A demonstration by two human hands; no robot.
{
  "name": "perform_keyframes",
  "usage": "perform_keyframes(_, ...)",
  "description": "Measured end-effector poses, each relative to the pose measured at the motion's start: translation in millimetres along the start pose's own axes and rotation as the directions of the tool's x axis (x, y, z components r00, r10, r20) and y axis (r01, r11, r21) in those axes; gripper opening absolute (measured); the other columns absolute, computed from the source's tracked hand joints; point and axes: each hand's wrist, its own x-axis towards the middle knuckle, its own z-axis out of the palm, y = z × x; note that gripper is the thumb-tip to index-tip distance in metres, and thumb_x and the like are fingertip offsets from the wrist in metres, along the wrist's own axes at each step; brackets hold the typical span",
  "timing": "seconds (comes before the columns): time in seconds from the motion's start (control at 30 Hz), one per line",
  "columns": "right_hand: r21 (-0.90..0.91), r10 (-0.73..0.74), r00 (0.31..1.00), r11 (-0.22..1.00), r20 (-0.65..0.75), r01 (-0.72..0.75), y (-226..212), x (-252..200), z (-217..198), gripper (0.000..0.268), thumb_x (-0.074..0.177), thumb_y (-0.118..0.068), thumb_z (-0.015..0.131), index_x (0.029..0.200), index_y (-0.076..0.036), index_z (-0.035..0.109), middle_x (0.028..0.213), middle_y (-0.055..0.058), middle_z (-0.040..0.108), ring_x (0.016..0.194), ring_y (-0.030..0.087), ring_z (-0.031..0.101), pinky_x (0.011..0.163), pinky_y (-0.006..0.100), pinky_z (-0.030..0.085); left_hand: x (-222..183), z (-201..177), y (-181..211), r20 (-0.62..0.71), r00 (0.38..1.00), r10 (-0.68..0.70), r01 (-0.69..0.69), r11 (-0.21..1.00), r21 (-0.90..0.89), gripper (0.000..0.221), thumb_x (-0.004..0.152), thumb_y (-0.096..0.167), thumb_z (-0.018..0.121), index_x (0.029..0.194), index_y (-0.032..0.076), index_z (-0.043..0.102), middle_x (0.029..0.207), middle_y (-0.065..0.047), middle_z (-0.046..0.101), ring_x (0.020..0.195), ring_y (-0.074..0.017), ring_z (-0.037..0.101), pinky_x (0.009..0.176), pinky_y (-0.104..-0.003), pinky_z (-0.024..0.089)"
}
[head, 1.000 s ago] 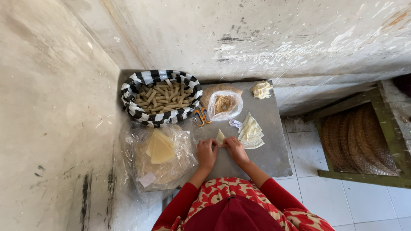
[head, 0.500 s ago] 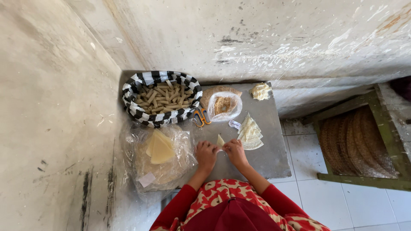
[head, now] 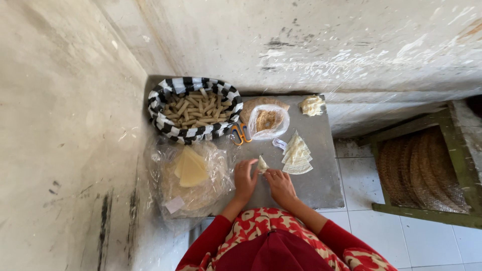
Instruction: The person prepares food items by hand, taking triangular wraps and placing a filling from a plastic bag onto them before folding and stacking them in a row on the table.
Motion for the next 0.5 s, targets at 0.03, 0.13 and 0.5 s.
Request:
perform_keyframes(0.03,0.024,0.020,0.999,0.999,0.035,-0.021,0.3,1.7,-1.8,0.038,0.083,-0.003,0.057,0.121,-0.006,0.062,0.125,0.010,0.064,0.119,0.028,0.057,0.093,0.047,0.047,-2.1,0.0,-0.5,0.041,0.999,-0.011,0.010,1.000,0.012,0.029,0.088,0.011,0.071,0.117,0.007,0.066,0.108,-0.012,0.066,0.104,-0.0341,0.060,0.091,-0.047,0.045)
perform_keyframes(0.13,0.107,0.068,0.993,0.991,0.092,-0.078,8.9,9.7,-6.3,0.036,0.087,-0.005,0.061,0.123,-0.007,0.061,0.121,0.010,0.066,0.116,0.029,0.059,0.092,0.048,0.047,-3.5,9.2,-5.2,0.129,0.990,-0.051,0.049,0.999,0.022,0.018,0.088,0.014,0.073,0.106,0.009,0.071,0.102,-0.009,0.068,0.099,-0.0322,0.060,0.088,-0.046,0.047)
perform_keyframes(0.5,0.228,-0.005,0.988,0.973,-0.152,0.040,19.3,15.0,7.3,0.021,0.081,-0.008,0.073,0.102,-0.009,0.069,0.101,0.011,0.065,0.101,0.033,0.058,0.090,0.044,0.050,-8.2,4.3,-1.9,0.195,0.981,-0.021,0.013,0.999,0.045,0.016,0.083,0.015,0.076,0.096,0.009,0.071,0.097,-0.007,0.067,0.096,-0.0318,0.061,0.085,-0.045,0.046)
